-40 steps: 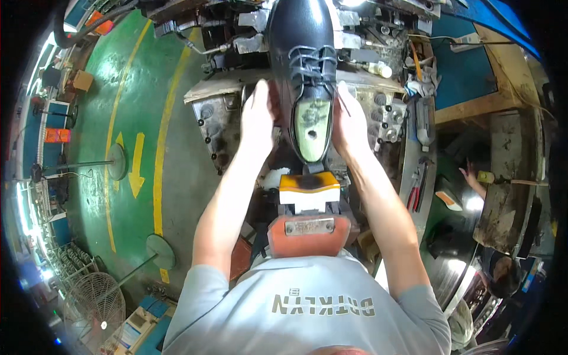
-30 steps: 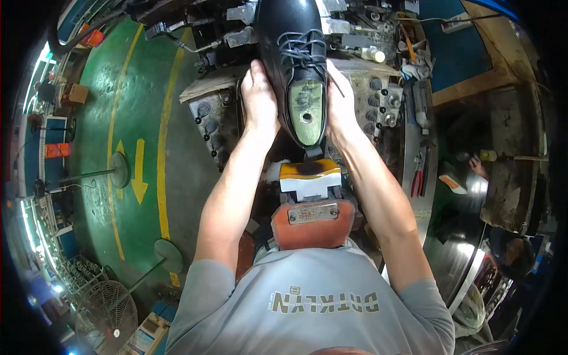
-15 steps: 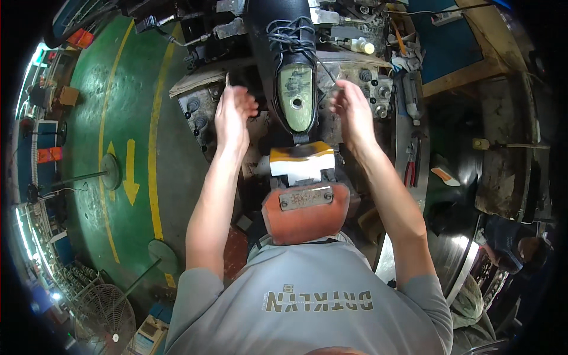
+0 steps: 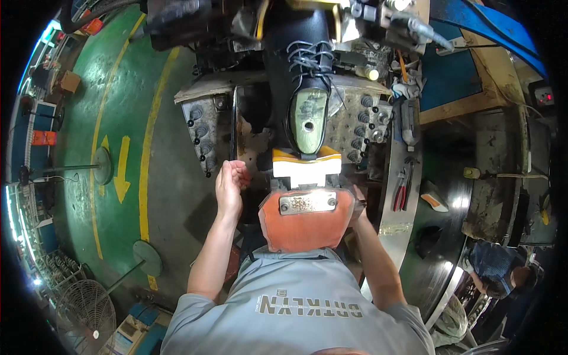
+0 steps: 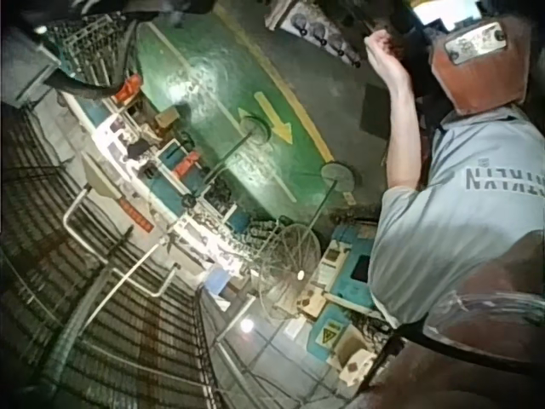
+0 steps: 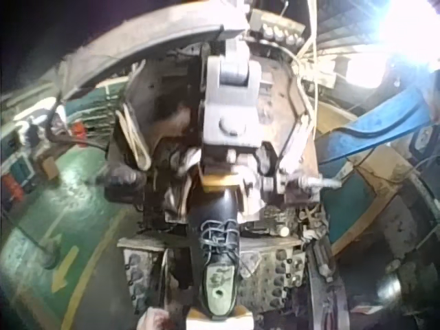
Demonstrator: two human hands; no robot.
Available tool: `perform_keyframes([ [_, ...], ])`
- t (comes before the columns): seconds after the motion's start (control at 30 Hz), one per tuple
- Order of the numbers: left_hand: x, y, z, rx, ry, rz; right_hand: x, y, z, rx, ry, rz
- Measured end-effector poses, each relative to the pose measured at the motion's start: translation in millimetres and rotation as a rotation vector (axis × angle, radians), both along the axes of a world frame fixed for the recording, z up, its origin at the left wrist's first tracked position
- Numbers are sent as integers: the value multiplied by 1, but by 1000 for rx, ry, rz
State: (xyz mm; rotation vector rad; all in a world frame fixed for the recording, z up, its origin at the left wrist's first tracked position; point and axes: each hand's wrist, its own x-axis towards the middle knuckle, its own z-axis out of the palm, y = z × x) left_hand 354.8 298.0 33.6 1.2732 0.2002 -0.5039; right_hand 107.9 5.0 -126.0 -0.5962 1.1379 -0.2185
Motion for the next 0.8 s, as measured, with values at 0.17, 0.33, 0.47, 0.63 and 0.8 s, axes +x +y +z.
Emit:
perform_keyframes([
  [0.17, 11, -18, 19, -63, -59, 39, -2, 34, 27, -89, -44, 44],
  [0.33, 19, -39, 51, -144, -128, 32, -5, 35, 30, -172, -25, 132],
  [0.47, 21, -42, 76, -109, -271, 58, -12, 35, 44, -125, 23, 112],
  [0.63, 20, -43, 109, -46, -463, 158, -42, 35, 62, -156, 35, 206],
  [0.8, 12, -62, 146, 72, -613, 205, -91, 43, 73, -175, 83, 304],
])
